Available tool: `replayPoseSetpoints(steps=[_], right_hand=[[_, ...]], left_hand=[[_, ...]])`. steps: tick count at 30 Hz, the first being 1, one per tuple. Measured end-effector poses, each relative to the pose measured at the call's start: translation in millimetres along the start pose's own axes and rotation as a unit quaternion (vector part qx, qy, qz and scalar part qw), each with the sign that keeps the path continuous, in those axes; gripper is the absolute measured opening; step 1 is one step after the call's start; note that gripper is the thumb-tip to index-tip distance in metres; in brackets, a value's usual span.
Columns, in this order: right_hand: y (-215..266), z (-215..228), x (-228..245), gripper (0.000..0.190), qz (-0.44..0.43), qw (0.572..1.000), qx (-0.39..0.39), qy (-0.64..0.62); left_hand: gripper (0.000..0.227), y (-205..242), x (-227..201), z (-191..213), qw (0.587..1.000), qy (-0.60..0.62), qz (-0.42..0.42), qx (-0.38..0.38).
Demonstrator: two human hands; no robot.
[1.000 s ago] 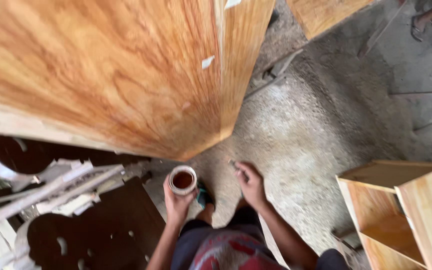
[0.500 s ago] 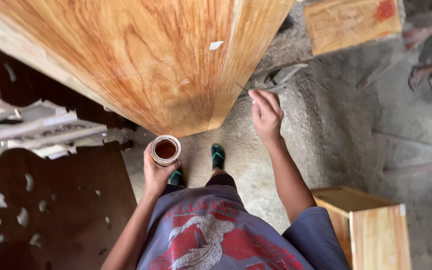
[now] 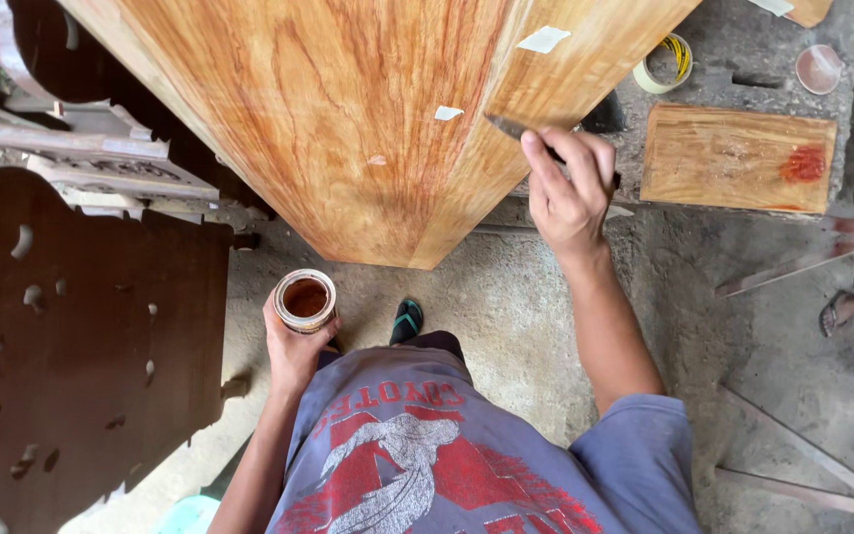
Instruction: The person uses a small metal spatula to scoop reddish-brown wood stain from a jar and applies it to the surface of a large wooden board. They repeatedly dip the spatula into the jar and spread the stain across the board's surface, working on different sections throughout the clip.
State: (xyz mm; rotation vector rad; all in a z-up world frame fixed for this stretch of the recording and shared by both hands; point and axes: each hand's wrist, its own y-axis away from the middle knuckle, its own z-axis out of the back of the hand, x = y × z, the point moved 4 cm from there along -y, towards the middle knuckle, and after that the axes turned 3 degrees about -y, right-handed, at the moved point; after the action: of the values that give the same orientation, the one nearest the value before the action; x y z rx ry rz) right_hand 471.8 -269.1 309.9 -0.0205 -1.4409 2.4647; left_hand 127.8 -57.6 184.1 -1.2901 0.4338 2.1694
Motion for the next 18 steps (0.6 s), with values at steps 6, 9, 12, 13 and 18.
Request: replayPoseSetpoints(steps=[6, 9, 12, 13, 18], right_hand=[[-25, 1, 4, 0.048, 0.046, 0.997, 0.015, 0.068], [-21, -4, 5, 0.049, 0.054, 0.990, -0.006, 0.132], [-26, -1, 4, 0.048, 0.048, 0.988, -0.023, 0.143], [-26, 1, 6, 0.047, 0.040, 0.990, -0.022, 0.135], [-31, 6, 8, 0.043, 0.032, 0.994, 0.012, 0.101]], left_hand=[[0.089, -1, 1, -7, 1.000, 0.007, 0.004, -0.020], [0.090, -6, 2, -4, 1.000, 0.015, 0.006, -0.018], [0.090, -17, 1, -2, 0.999, 0.039, 0.006, -0.012], [0.090, -17, 1, 0, 0.999, 0.047, 0.010, -0.008], [0.090, -29, 1, 1, 1.000, 0.026, -0.002, 0.013]])
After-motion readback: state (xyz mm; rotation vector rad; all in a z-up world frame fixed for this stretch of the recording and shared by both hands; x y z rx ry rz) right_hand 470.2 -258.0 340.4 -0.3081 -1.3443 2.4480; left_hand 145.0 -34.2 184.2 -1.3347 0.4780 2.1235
